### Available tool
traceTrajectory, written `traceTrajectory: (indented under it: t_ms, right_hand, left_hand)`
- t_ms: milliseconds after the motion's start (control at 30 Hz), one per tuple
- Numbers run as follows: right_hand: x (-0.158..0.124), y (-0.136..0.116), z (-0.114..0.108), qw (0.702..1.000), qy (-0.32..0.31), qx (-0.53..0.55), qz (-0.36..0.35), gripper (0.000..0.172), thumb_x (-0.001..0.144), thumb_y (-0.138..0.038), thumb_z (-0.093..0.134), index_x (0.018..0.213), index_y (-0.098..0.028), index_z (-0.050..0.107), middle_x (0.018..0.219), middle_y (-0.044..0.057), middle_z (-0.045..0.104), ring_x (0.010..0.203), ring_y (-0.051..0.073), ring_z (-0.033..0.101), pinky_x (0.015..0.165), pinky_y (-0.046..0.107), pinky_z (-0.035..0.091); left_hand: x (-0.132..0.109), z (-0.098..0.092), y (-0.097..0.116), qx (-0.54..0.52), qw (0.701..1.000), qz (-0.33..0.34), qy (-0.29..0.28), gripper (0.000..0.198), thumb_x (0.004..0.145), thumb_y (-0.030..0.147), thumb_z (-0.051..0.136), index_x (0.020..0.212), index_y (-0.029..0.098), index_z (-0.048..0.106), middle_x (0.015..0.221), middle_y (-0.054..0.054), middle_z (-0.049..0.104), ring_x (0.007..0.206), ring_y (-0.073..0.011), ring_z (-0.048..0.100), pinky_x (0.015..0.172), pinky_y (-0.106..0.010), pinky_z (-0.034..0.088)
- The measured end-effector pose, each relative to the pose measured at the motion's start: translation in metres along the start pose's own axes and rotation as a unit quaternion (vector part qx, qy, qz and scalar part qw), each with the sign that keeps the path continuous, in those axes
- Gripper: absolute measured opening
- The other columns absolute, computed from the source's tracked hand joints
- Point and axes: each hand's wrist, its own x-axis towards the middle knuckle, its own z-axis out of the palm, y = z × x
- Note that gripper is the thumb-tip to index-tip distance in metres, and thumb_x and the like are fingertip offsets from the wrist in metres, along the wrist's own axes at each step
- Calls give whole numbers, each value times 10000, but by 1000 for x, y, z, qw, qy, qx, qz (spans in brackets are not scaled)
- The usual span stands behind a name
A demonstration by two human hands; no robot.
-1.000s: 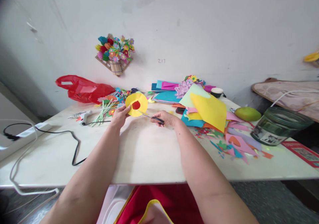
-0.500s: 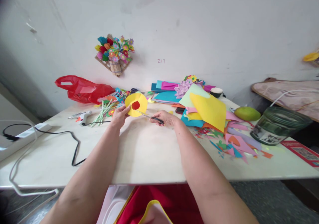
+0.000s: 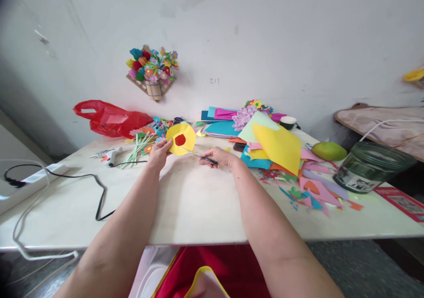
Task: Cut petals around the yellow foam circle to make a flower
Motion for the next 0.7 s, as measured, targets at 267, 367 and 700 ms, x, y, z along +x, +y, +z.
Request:
traceTrajectory:
  t_ms: [267,367,700]
  right_hand:
    - [6,10,-7,999,-20,-38,23,346,664,-334,713,917,-100,701,598,11,606,408,41,418,379,184,300]
    - [7,15,-11,997,-26,-64,19,389,661,-394,713,922,-105,705,558,6,592,400,50,429,380,184,324]
    - [14,4,5,902,175,-394,11,264,643,-403,696,788,-185,721,707,66,678,649,166,581,534,237,360]
  left_hand:
    - [4,-3,-3,-7,999,16,43,447,582,498,749,856,152,676,779,-46,698,701,-173,651,655,-279,520]
    - [5,-4,-3,-16,998,22,64,462,581,493,749,891,159,674,797,-42,698,723,-177,656,655,-279,516]
    - [2,1,-3,-21,998,24,50,508,555,497,766,931,171,666,864,-51,701,767,-189,668,701,-307,527]
